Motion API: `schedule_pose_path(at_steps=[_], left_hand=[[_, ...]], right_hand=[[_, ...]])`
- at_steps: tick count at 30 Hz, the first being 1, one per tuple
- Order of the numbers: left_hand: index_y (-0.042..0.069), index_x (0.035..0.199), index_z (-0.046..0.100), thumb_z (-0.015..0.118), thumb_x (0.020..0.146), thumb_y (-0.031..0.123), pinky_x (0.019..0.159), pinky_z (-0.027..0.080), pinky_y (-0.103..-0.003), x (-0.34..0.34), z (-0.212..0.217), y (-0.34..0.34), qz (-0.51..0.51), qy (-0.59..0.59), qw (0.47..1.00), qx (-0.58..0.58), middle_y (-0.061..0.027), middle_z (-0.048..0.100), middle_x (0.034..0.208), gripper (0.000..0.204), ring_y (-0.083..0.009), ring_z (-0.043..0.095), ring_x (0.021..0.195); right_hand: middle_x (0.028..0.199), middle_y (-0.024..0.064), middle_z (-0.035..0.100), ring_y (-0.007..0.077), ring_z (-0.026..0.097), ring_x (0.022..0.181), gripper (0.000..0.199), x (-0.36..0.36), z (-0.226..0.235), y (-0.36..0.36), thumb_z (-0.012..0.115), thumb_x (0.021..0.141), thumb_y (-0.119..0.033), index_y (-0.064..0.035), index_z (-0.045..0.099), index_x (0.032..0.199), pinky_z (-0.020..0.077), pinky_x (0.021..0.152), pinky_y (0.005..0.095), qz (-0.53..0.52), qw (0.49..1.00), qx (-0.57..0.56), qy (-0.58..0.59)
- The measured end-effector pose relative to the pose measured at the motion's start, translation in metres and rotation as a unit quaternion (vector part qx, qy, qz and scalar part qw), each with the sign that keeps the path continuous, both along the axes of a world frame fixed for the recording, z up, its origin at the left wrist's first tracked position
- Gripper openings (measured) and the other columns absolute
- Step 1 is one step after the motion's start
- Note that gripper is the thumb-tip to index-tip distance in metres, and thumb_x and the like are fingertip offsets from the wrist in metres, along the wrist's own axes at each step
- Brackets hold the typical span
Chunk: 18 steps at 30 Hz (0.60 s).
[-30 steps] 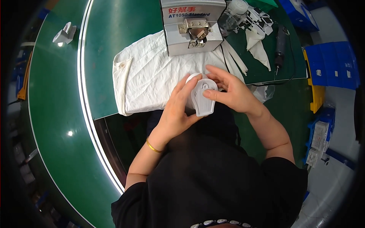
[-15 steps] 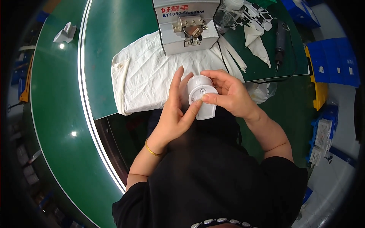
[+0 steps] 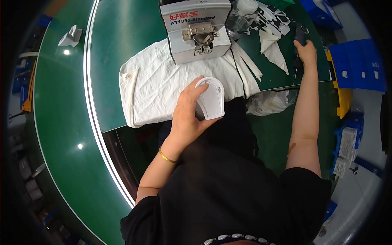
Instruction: Assembling small product housings at a factory workstation using power tools and an automatic tape dispenser.
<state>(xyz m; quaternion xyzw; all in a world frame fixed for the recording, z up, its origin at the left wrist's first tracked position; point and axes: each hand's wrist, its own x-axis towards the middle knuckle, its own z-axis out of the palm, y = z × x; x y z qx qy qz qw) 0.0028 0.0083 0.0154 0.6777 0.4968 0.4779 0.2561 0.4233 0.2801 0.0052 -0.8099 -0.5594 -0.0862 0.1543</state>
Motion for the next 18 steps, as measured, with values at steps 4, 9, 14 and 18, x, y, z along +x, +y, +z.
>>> schedule_pose_path(at_steps=[4,9,14,18], left_hand=[[0.008,0.129,0.056,0.089,0.059,0.011,0.102,0.045,-0.043,-0.005,0.0,-0.004,0.007,0.041,0.999,0.007,-0.0226,0.05,0.139,0.077,-0.0396,0.051,0.126],[0.009,0.126,0.064,0.089,0.059,0.01,0.103,0.045,-0.043,-0.004,-0.004,-0.007,0.019,0.05,0.998,0.021,-0.027,0.05,0.137,0.072,-0.0427,0.052,0.126],[0.021,0.128,0.064,0.087,0.06,0.011,0.098,0.049,-0.042,-0.007,-0.011,-0.008,0.012,0.058,0.998,0.032,-0.0225,0.046,0.142,0.073,-0.0389,0.052,0.125],[0.02,0.128,0.064,0.087,0.06,0.011,0.097,0.05,-0.042,-0.007,-0.01,-0.008,0.02,0.063,0.997,0.038,-0.0224,0.047,0.142,0.073,-0.0392,0.052,0.124]], right_hand=[[0.103,0.0186,0.067,0.0328,0.067,0.09,0.069,-0.005,0.002,0.014,0.075,0.076,-0.042,0.0047,0.058,0.123,0.0536,0.085,0.0435,0.004,0.969,-0.127,0.211],[0.099,0.0133,0.06,0.0242,0.062,0.084,0.051,-0.052,0.043,-0.032,0.07,0.083,-0.02,0.0046,0.053,0.125,0.0531,0.072,0.0385,0.128,0.674,-0.04,0.726],[0.137,0.0256,0.045,0.0318,0.053,0.116,0.065,-0.15,0.113,-0.085,0.053,0.084,-0.005,0.0018,0.032,0.145,0.043,0.104,0.0471,0.443,0.419,-0.023,0.792],[0.121,0.0198,0.056,0.0278,0.06,0.104,0.057,-0.243,0.148,-0.102,0.053,0.088,-0.004,0.0024,0.035,0.142,0.0461,0.097,0.0491,0.523,0.472,0.038,0.709]])
